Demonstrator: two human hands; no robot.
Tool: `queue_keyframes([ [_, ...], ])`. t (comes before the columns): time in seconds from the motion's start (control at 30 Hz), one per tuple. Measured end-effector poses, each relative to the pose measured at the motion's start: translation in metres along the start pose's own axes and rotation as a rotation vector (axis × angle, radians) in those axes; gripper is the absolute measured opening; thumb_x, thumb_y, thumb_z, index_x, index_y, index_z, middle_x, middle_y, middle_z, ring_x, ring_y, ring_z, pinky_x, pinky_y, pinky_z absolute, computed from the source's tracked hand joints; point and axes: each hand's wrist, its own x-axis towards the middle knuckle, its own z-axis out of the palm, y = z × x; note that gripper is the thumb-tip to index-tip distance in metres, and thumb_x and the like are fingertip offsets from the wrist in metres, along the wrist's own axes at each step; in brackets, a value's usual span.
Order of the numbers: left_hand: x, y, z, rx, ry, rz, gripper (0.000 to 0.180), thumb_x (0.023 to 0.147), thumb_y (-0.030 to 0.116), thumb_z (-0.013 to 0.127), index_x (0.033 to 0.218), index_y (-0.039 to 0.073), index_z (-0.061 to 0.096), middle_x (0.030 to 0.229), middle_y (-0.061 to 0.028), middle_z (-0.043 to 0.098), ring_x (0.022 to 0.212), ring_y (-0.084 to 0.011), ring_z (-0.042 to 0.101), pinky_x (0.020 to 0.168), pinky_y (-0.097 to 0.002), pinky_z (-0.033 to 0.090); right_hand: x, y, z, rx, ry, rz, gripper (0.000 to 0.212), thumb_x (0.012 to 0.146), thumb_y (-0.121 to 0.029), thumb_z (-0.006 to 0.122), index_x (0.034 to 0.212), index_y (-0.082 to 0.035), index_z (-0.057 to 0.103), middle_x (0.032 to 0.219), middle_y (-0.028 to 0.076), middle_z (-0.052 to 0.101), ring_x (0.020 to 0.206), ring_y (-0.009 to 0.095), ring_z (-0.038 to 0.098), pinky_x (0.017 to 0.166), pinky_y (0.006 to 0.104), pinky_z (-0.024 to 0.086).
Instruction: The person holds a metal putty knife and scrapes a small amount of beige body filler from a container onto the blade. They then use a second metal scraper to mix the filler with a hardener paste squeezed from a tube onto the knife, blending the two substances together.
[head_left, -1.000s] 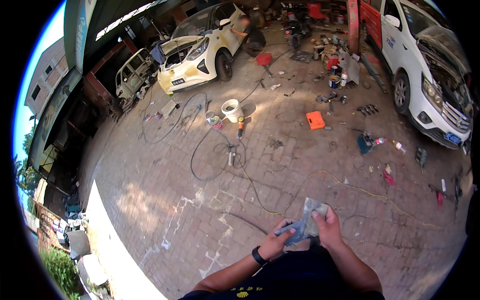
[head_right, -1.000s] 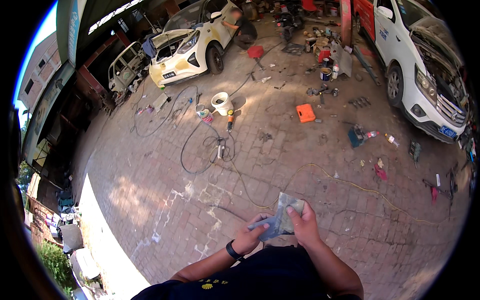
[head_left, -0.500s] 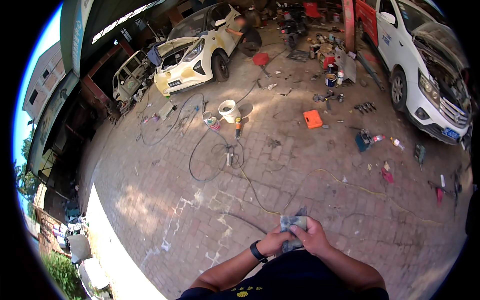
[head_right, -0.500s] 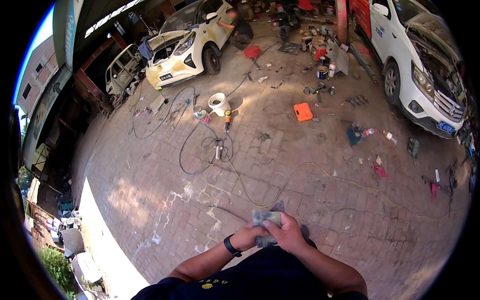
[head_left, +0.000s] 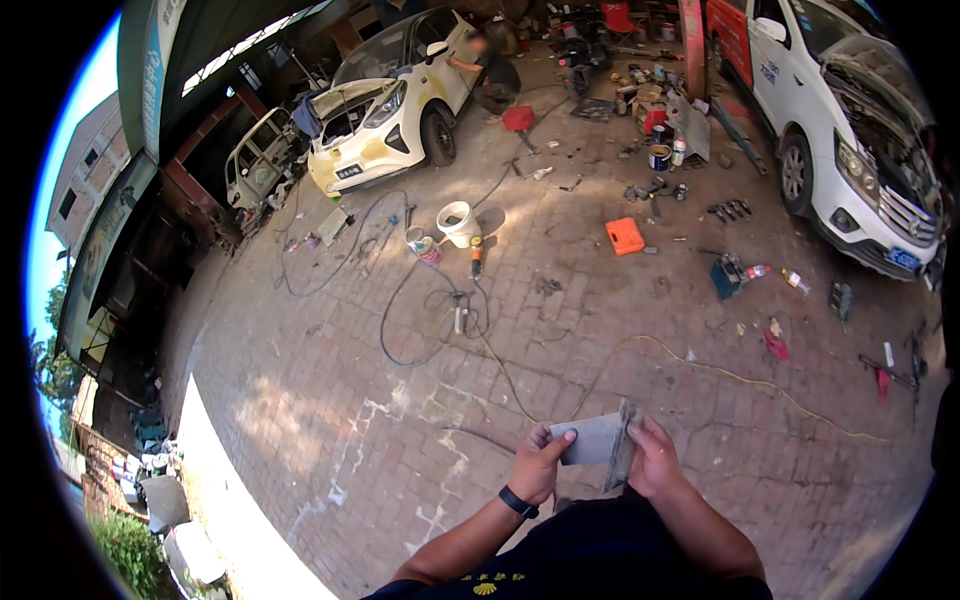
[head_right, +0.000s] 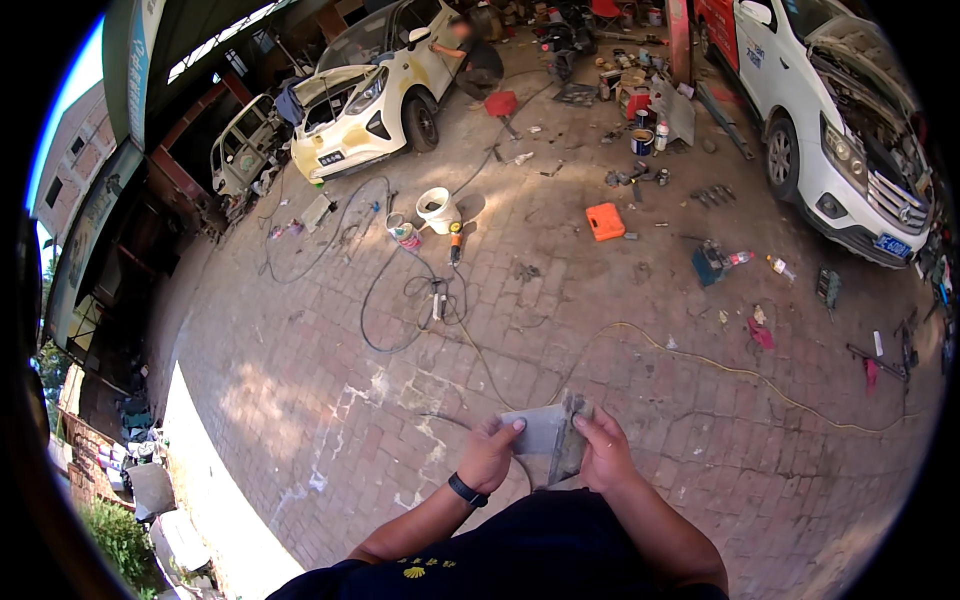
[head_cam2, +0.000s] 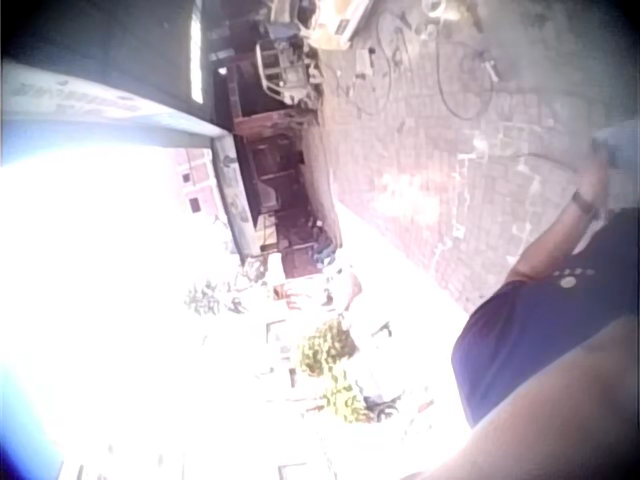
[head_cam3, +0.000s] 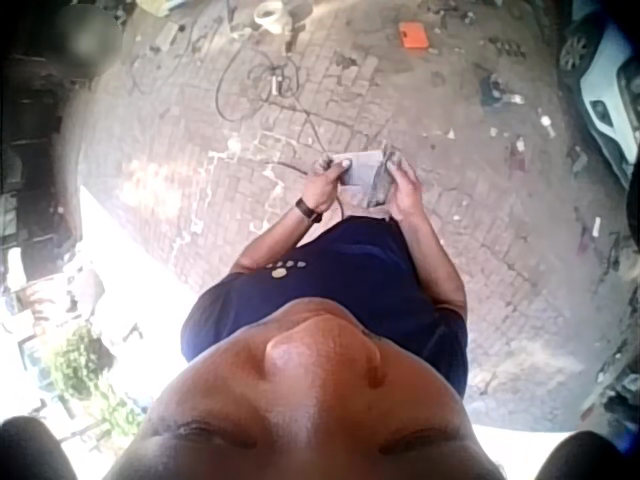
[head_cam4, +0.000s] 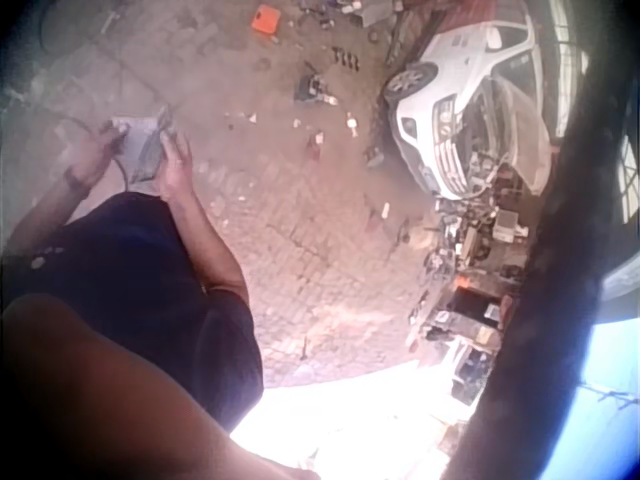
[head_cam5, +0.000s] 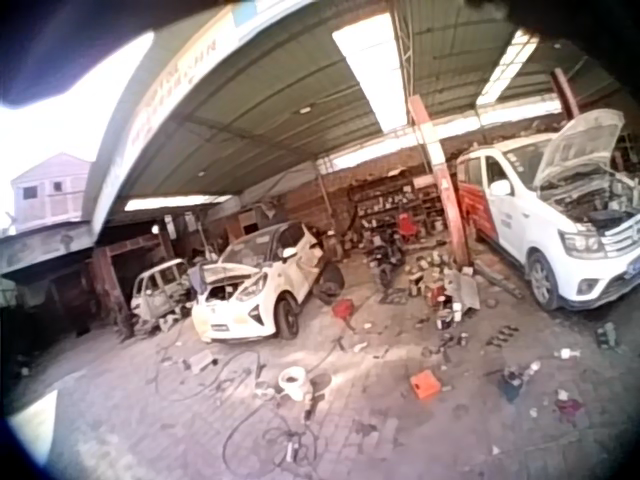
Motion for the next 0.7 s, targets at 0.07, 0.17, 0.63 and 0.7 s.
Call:
queue_keyframes([
  [0.07,-0.007,-0.004,-0.014,0.053,0.014,0.077,0.020,0.097,0.014,0.075,0.110,0.008,0.060,0.104,-0.0031,0.067,0.098,-0.0112,0.061,0.090,-0.0291,0.047,0.006,-0.005,0.006,-0.184,0.098,-0.111,0.023,0.104,-0.012,0.060,0.125,-0.002,0.061,0.117,0.007,0.070,0.108,0.017,0.066,0.098,0.0339,0.052],
  [0.17,-0.022,0.002,0.000,0.119,-0.148,-0.047,0.024,0.105,0.019,0.065,0.122,0.004,0.060,0.112,-0.0029,0.065,0.106,-0.0109,0.059,0.093,-0.0278,0.047,0.012,0.004,-0.009,-0.450,0.154,-0.190,0.019,0.104,-0.012,0.063,0.120,-0.002,0.061,0.111,0.005,0.069,0.102,0.013,0.064,0.092,0.0308,0.052],
  [0.63,-0.028,0.008,-0.002,0.082,-0.376,-0.383,0.075,0.091,-0.002,0.052,0.162,0.001,0.030,0.153,-0.0129,0.048,0.143,-0.0226,0.044,0.120,-0.0368,0.032,-0.005,0.030,0.017,-0.648,-0.039,-0.107,0.021,0.101,-0.014,0.070,0.116,-0.001,0.063,0.104,0.004,0.071,0.092,0.010,0.064,0.082,0.0289,0.053],
  [0.7,-0.030,0.004,-0.015,0.112,-0.400,-0.396,0.076,0.090,-0.002,0.053,0.162,0.002,0.030,0.152,-0.0120,0.048,0.143,-0.0227,0.043,0.119,-0.0369,0.032,-0.005,0.021,0.019,-0.751,-0.138,-0.051,0.022,0.101,-0.014,0.070,0.117,0.000,0.063,0.105,0.005,0.071,0.091,0.010,0.064,0.081,0.0291,0.054],
])
